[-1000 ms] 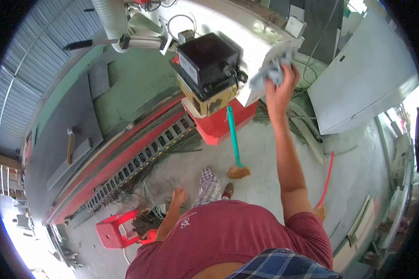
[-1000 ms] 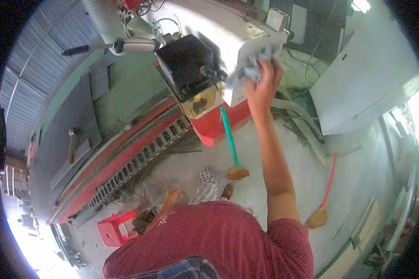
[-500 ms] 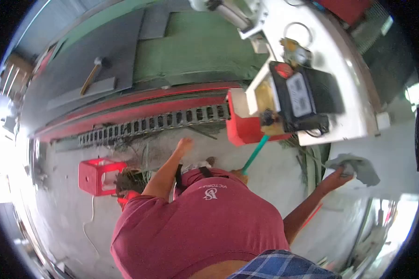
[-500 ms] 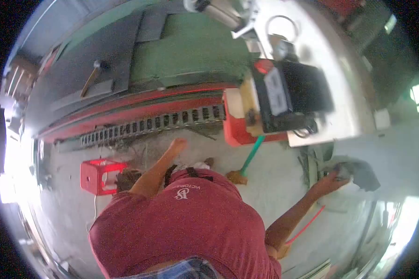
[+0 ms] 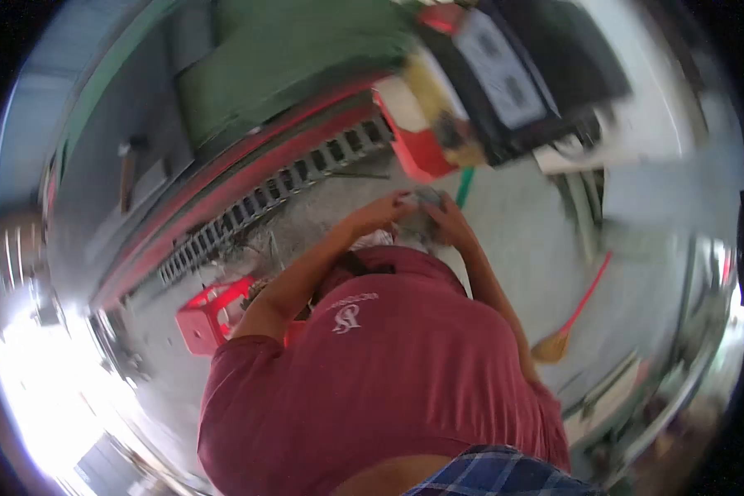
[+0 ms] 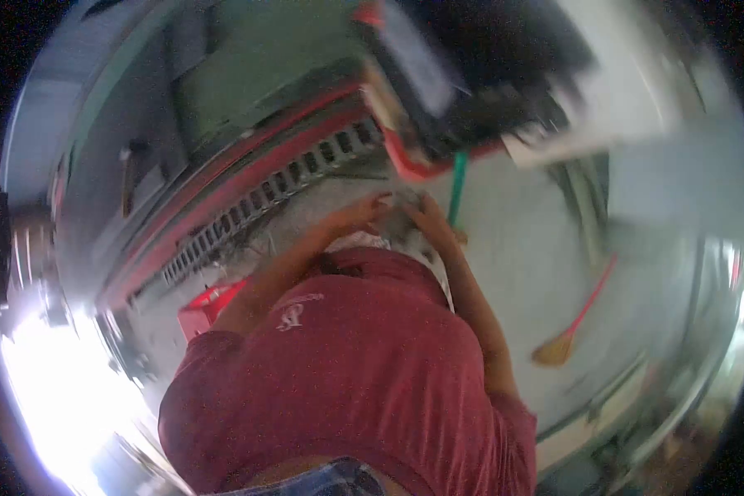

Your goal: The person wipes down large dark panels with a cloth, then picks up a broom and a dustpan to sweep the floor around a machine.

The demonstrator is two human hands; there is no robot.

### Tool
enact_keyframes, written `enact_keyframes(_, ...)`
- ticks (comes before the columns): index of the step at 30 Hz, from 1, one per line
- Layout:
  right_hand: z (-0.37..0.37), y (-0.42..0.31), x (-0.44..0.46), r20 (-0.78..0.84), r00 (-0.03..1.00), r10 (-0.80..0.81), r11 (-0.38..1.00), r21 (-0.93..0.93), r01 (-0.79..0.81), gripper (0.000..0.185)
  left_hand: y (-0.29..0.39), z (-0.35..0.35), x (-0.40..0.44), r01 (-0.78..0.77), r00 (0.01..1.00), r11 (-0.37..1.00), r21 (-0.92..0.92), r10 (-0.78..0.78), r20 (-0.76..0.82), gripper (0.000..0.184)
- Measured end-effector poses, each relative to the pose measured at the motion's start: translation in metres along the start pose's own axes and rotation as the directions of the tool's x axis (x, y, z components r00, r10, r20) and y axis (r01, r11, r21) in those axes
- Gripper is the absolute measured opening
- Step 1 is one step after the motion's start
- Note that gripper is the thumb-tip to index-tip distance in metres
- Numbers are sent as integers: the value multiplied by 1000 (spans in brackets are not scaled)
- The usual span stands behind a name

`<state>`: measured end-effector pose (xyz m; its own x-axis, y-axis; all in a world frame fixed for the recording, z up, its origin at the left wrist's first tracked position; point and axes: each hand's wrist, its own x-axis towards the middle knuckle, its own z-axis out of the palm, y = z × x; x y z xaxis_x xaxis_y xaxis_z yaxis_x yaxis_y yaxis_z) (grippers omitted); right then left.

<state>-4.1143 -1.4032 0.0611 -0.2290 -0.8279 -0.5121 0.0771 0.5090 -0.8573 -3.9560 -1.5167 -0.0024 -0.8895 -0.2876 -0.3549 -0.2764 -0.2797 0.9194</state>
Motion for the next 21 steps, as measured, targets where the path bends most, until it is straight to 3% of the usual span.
enact_keyframes(2, 11, -17, -6, 86, 996, -40, 948, 317, 11, 55, 25, 12, 1, 100, 993, 991, -88, -94, 69, 42)
enact_keyframes(3, 15, 4, 9, 87, 993, -85, 933, 355, 49, 56, 35, 11, 4, 165, 986, 970, -179, -158, 53, 46)
enact_keyframes(5, 23, 38, 25, 112, 983, -148, 870, 487, 75, 55, -39, -23, 22, -93, 995, 958, 270, 85, 42, 47)
enact_keyframes(6, 21, 47, 24, 113, 979, -170, 814, 577, 75, 53, -7, -28, 9, -375, 898, 428, 822, 389, 207, 45)
enact_keyframes(7, 15, 64, 23, 97, 961, -258, 819, 550, 164, 52, -88, -73, 35, -92, 988, 940, 328, 128, -88, 42)
enact_keyframes(8, 11, 81, 20, 80, 939, -334, 818, 519, 247, 50, -4, -49, 12, -111, 959, 367, 924, 284, 3, 45)
enact_keyframes(9, 8, 87, 16, 19, 980, -197, 833, 530, 157, 49, -16, -74, 26, -53, 963, 865, 498, 175, -202, 46)
enact_keyframes(10, 2, 92, 10, -24, 998, -56, 828, 557, 60, 48, -71, -149, 50, 18, 963, 840, 542, 132, -236, 39)
enact_keyframes(11, 0, 101, 6, -100, 994, -37, 808, 583, 89, 48, 38, -89, 22, 21, 972, 744, 668, 142, -189, 30)
enact_keyframes(12, -5, 111, 2, -107, 994, 10, 767, 639, 61, 47, 104, -35, 7, -55, 917, 671, 740, 327, -228, 43)
enact_keyframes(13, -10, 120, 1, -96, 994, 48, 724, 689, 32, 47, 71, -122, 2, -87, 929, 659, 747, 325, -178, 43)
enact_keyframes(14, -13, 128, -2, -130, 990, 50, 709, 703, 56, 47, 54, -192, 66, 62, 905, 994, 90, -18, -425, 28)
enact_keyframes(15, -16, 137, -6, -161, 983, 89, 681, 730, 58, 46, 59, -243, 76, -29, 900, 764, 645, 301, -316, 28)
enact_keyframes(16, -15, 146, -9, -179, 975, 128, 653, 756, 53, 45, 69, -282, 88, -98, 860, 254, 962, 508, -46, 28)
enact_keyframes(18, -21, 171, -19, -206, 962, 177, 638, 769, 47, 44, 128, -314, 111, 123, 896, 615, 779, 268, -353, 49)
enact_keyframes(19, -21, 175, -22, -226, 947, 228, 637, 770, 31, 42, 158, -309, 110, 97, 827, 858, 504, 212, -521, 43)
enact_keyframes(20, -18, 179, -24, -234, 933, 275, 618, 786, 15, 41, 174, -306, 111, 18, 746, 986, 168, 99, -658, 37)
enact_keyframes(21, -14, 182, -24, -232, 920, 317, 599, 801, -5, 40, 172, -342, 90, 29, 729, 983, 181, 103, -676, 37)
